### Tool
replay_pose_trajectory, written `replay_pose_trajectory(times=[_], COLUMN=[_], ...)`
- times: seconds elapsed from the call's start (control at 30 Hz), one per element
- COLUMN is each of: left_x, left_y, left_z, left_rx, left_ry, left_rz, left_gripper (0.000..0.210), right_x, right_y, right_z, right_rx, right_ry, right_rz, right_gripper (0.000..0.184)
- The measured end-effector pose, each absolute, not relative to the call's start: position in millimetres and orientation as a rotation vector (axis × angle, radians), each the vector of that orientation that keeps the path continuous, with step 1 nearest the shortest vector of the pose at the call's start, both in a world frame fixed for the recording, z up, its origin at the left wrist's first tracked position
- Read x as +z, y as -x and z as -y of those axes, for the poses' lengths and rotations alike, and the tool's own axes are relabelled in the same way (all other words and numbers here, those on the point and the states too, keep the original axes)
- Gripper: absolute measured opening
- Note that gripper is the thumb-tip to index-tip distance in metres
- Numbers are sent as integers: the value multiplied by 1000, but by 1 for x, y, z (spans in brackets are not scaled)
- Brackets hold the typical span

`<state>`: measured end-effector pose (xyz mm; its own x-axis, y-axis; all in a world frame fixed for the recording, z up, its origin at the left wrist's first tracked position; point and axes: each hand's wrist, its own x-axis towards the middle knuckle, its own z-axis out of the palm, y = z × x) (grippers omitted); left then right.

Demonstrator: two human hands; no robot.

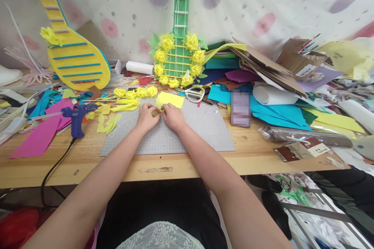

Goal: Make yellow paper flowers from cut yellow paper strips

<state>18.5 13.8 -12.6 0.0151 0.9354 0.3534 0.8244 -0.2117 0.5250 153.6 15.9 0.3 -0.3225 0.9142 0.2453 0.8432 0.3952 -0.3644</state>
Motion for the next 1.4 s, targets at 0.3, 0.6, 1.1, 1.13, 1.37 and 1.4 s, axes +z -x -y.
replay_pose_trajectory(times=[0.3,0.6,1.1,1.13,1.37,1.4], left_x=[-3,-1,3,1,-3,-2], left_y=[-14,16,7,7,0,-1], left_z=[-14,-16,-7,-9,-14,-14], left_rx=[789,882,860,854,811,811], left_ry=[-2088,-2195,-2445,-2414,-2250,-2223], left_rz=[-1855,-1627,-1372,-1355,-1462,-1491], left_gripper=[19,21,21,19,12,13], right_x=[0,-2,-2,-2,-4,-4], right_y=[-152,-157,-159,-160,-162,-162], right_z=[-17,-18,-14,-15,-19,-19], right_rx=[268,338,446,480,594,592], right_ry=[1559,1446,1509,1504,1515,1523], right_rz=[2180,2092,2039,2025,1968,1966], right_gripper=[19,16,16,16,17,17])
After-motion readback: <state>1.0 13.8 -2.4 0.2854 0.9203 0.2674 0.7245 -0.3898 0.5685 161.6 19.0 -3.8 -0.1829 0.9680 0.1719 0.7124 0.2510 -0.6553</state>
